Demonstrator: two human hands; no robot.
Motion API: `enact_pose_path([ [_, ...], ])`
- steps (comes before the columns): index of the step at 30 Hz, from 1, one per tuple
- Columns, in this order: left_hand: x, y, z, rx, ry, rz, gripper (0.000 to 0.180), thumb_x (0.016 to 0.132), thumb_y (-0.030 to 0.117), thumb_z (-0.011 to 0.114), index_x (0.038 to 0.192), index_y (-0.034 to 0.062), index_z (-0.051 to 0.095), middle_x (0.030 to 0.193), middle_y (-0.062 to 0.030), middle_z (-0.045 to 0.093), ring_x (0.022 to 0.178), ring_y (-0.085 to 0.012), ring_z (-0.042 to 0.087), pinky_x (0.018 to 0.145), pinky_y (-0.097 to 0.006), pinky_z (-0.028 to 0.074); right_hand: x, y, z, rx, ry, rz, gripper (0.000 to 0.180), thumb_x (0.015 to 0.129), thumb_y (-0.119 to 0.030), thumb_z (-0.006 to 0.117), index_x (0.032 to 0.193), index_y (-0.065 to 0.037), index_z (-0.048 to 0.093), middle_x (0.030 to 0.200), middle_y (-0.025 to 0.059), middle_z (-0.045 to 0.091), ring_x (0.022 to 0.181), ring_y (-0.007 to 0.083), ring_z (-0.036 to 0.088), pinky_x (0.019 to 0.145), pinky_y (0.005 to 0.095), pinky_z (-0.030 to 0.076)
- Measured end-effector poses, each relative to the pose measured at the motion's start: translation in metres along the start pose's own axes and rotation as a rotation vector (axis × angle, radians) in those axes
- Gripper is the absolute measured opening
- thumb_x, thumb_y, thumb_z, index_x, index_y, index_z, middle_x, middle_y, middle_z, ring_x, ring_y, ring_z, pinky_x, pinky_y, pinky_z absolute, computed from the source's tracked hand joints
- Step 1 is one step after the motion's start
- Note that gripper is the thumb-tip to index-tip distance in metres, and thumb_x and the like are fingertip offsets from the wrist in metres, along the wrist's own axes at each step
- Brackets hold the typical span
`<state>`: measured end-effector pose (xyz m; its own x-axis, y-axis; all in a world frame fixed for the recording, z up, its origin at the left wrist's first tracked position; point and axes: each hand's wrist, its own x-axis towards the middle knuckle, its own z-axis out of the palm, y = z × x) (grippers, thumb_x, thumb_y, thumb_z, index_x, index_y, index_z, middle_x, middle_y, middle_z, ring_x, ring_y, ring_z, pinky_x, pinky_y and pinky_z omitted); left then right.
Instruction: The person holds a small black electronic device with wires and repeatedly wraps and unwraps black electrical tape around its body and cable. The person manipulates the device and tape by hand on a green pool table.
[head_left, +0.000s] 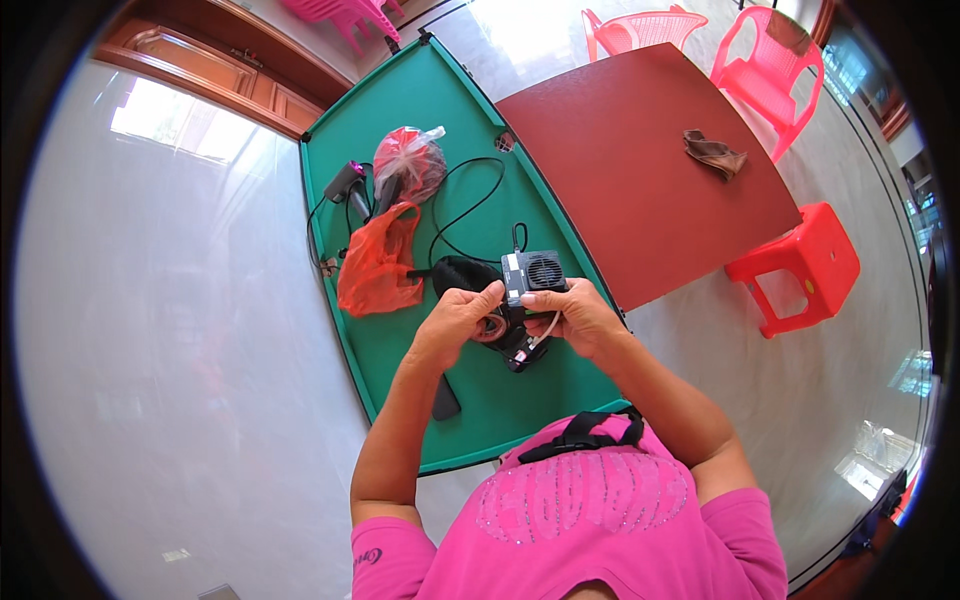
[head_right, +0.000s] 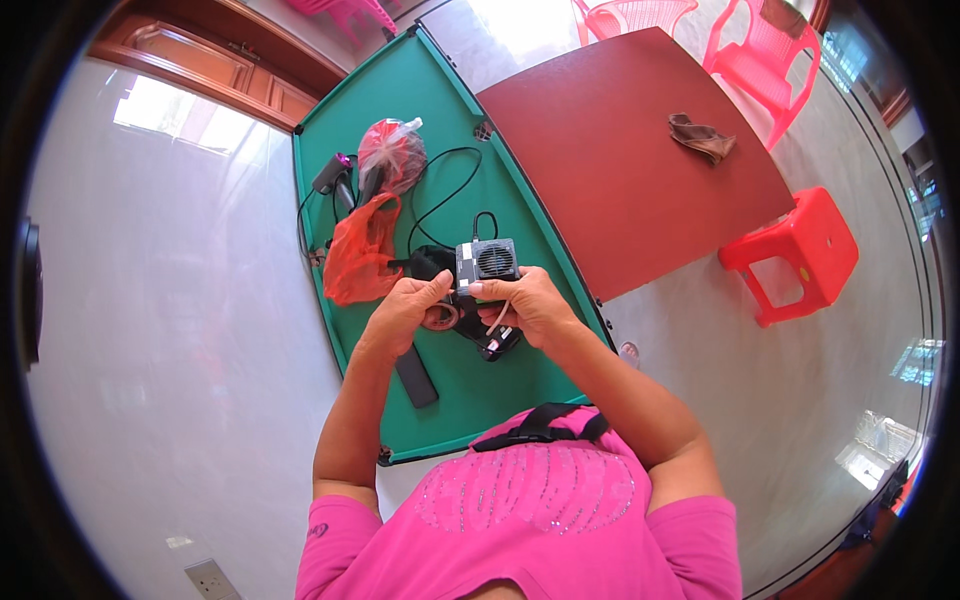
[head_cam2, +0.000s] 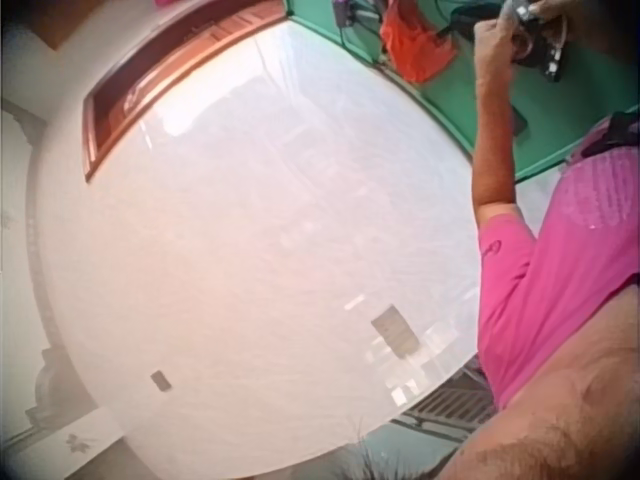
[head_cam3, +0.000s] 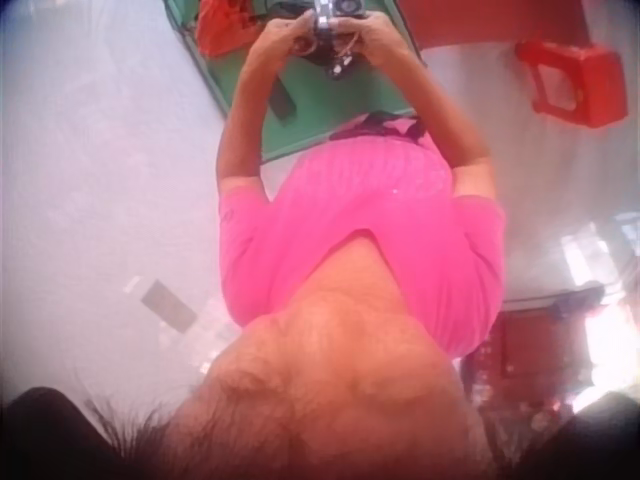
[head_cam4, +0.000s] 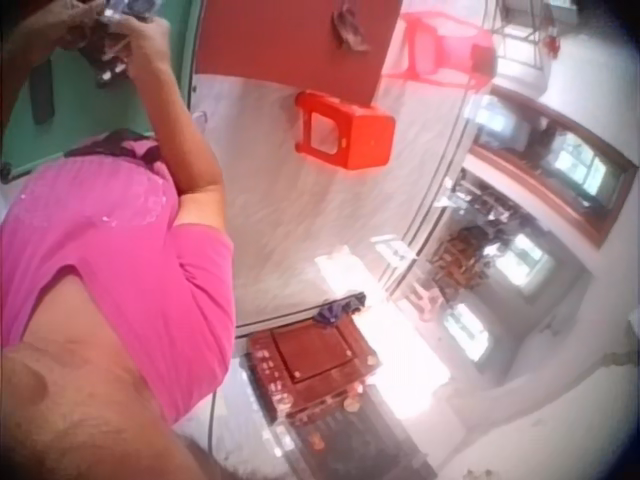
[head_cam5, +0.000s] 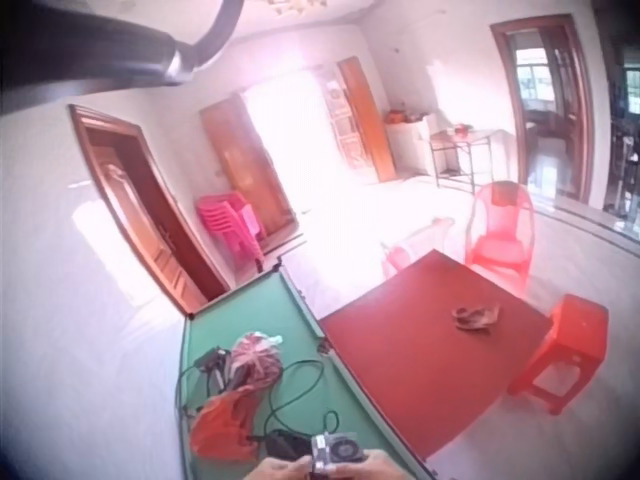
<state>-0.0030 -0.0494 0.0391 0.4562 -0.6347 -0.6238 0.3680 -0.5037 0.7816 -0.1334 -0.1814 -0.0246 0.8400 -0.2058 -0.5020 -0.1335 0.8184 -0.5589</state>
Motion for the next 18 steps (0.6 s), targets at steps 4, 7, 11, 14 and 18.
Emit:
enact_pose_path([
  [4,0.004,-0.006,-0.017,0.265,-0.079,0.119,0.030,0.089,0.026,0.060,0.084,-0.0030,0.067,0.071,-0.0017,0.058,0.067,-0.0075,0.055,0.063,-0.022,0.044,0.001,0.001,0.000,0.006,0.028,0.012,0.030,0.070,-0.013,0.077,0.089,0.001,0.059,0.076,0.0090,0.062,0.058,0.0179,0.062,0.055,0.0282,0.055],
  [7,-0.001,-0.001,-0.015,0.400,-0.122,0.229,0.027,0.089,0.022,0.060,0.086,-0.0034,0.065,0.079,-0.0027,0.059,0.073,-0.0078,0.055,0.067,-0.023,0.045,0.000,0.002,0.000,0.042,0.015,0.000,0.028,0.070,-0.010,0.075,0.090,0.002,0.059,0.076,0.0095,0.063,0.057,0.0180,0.062,0.056,0.0293,0.055],
  [11,-0.002,0.001,-0.017,0.453,-0.134,0.219,0.020,0.089,0.017,0.059,0.093,-0.0028,0.062,0.080,-0.0007,0.058,0.076,-0.0078,0.054,0.070,-0.023,0.045,-0.005,-0.002,0.007,0.109,-0.016,-0.029,0.026,0.071,-0.006,0.073,0.090,0.002,0.058,0.077,0.0093,0.063,0.059,0.0175,0.063,0.057,0.0296,0.056],
  [14,-0.002,0.001,-0.015,0.402,-0.140,0.187,0.018,0.088,0.014,0.059,0.097,-0.0018,0.060,0.078,0.0010,0.057,0.075,-0.0074,0.054,0.071,-0.023,0.045,-0.007,-0.004,0.011,0.148,-0.009,-0.084,0.023,0.071,-0.004,0.072,0.089,0.002,0.059,0.077,0.0088,0.063,0.061,0.0171,0.063,0.058,0.0296,0.056],
  [18,0.000,-0.005,-0.014,0.282,-0.169,0.228,0.016,0.086,0.011,0.060,0.095,-0.0012,0.061,0.076,0.0018,0.055,0.074,-0.0063,0.054,0.070,-0.022,0.045,-0.003,-0.002,0.007,0.122,0.007,-0.135,0.022,0.072,-0.003,0.071,0.089,0.001,0.059,0.078,0.0086,0.064,0.063,0.0163,0.063,0.060,0.0288,0.057],
])
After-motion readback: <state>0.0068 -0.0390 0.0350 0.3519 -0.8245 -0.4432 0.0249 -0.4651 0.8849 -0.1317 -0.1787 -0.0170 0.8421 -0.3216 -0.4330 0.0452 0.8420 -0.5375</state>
